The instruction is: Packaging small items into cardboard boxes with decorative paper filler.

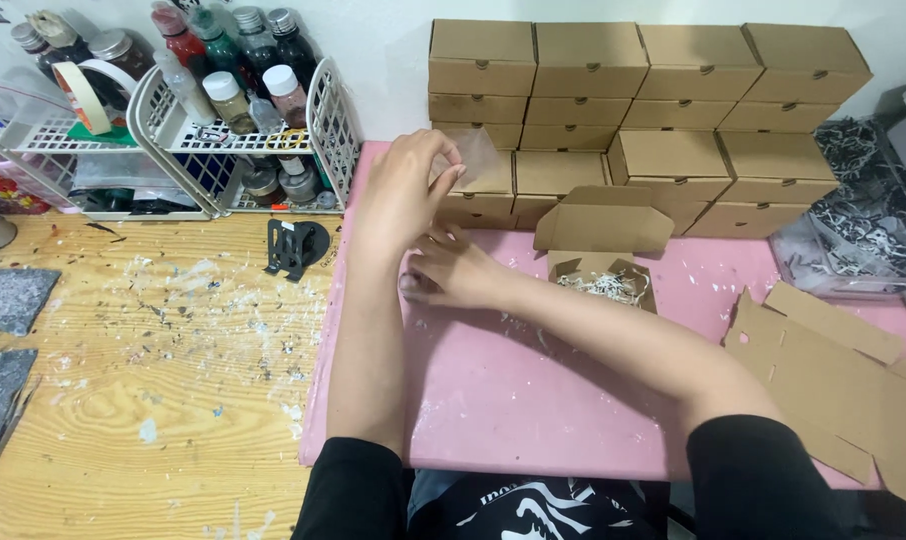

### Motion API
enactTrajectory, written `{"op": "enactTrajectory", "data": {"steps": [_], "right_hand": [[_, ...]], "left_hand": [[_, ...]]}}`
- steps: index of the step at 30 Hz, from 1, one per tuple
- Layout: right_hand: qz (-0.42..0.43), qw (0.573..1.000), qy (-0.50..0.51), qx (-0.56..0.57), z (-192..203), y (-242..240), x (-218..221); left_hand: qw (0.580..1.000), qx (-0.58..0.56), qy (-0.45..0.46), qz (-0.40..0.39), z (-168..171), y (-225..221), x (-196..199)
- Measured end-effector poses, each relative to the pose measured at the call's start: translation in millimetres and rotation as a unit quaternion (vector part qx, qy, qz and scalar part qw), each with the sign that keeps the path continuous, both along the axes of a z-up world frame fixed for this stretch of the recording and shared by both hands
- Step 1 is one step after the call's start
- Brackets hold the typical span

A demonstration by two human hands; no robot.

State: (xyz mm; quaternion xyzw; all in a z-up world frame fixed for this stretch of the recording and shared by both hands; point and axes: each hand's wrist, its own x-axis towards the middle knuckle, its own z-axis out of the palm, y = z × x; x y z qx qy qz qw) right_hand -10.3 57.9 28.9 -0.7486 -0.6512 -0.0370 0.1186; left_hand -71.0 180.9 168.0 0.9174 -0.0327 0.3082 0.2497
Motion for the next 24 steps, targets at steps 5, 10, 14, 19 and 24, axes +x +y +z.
{"op": "enactTrajectory", "data": {"steps": [5,10,14,19,24], "right_hand": [[0.027,0.97,0.243,-0.016,41.6,-56.8,-12.4],[-0.018,0.8,0.599,0.03,42.3,-126.8,2.5],[-0.019,0.665,0.736,0.127,52.2,-175.3,15.4],[-0.025,0.582,0.789,0.192,41.4,-207.5,37.2],[-0.08,0.628,0.732,0.253,43.7,-224.3,57.9]], "left_hand": [[0.999,-0.027,0.02,-0.017,-2.4,3.9,-0.6],[0.98,-0.12,0.142,-0.075,-9.2,2.5,3.6],[0.947,-0.144,0.253,-0.139,-18.0,-13.7,7.9],[0.929,-0.118,0.267,-0.229,-39.8,-32.6,21.6],[0.899,-0.103,0.307,-0.295,-47.1,-49.8,26.6]]}}
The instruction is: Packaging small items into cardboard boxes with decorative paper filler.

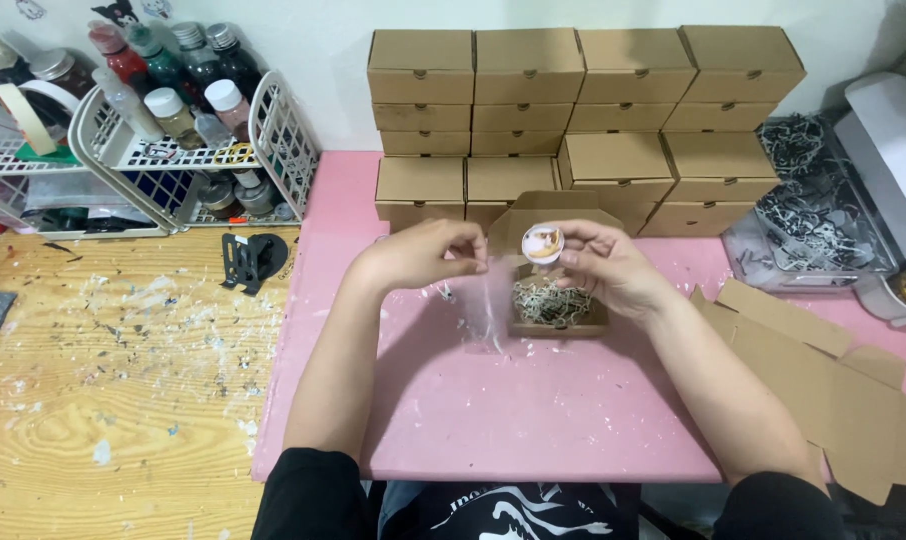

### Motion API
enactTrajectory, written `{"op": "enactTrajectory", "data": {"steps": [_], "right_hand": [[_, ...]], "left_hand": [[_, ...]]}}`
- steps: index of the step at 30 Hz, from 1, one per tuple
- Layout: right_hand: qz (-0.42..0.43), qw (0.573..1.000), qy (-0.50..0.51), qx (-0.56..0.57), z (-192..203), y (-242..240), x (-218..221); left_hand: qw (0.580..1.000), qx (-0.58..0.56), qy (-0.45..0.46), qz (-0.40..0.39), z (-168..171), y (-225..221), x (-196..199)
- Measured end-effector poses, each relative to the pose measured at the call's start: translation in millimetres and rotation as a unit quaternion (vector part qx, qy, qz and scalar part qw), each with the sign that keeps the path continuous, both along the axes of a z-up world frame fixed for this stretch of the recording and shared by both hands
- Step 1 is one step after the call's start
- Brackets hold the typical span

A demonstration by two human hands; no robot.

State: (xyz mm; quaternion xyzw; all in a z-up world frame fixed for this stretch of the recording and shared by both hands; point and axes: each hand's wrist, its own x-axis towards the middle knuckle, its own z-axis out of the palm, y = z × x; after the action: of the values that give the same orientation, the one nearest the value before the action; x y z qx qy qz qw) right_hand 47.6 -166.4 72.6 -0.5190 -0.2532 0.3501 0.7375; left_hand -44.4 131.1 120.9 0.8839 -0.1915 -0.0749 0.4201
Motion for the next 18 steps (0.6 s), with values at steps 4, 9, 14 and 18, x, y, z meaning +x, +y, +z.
{"op": "enactTrajectory", "data": {"steps": [4,9,14,18], "right_hand": [[-0.032,0.999,0.001,-0.022,20.5,-0.8,-3.4],[-0.038,0.993,-0.083,-0.079,36.2,5.8,-9.3],[-0.026,0.992,-0.089,-0.085,23.8,4.7,-1.2],[-0.041,0.985,-0.114,-0.122,33.6,6.4,-5.0]], "left_hand": [[0.999,0.033,0.016,-0.019,10.6,-22.7,-3.9],[0.998,0.047,0.024,-0.03,14.2,-40.7,-6.4],[0.999,0.037,-0.002,-0.031,13.2,-47.8,-5.6],[0.998,0.049,-0.031,-0.016,14.7,-49.7,-5.3]]}}
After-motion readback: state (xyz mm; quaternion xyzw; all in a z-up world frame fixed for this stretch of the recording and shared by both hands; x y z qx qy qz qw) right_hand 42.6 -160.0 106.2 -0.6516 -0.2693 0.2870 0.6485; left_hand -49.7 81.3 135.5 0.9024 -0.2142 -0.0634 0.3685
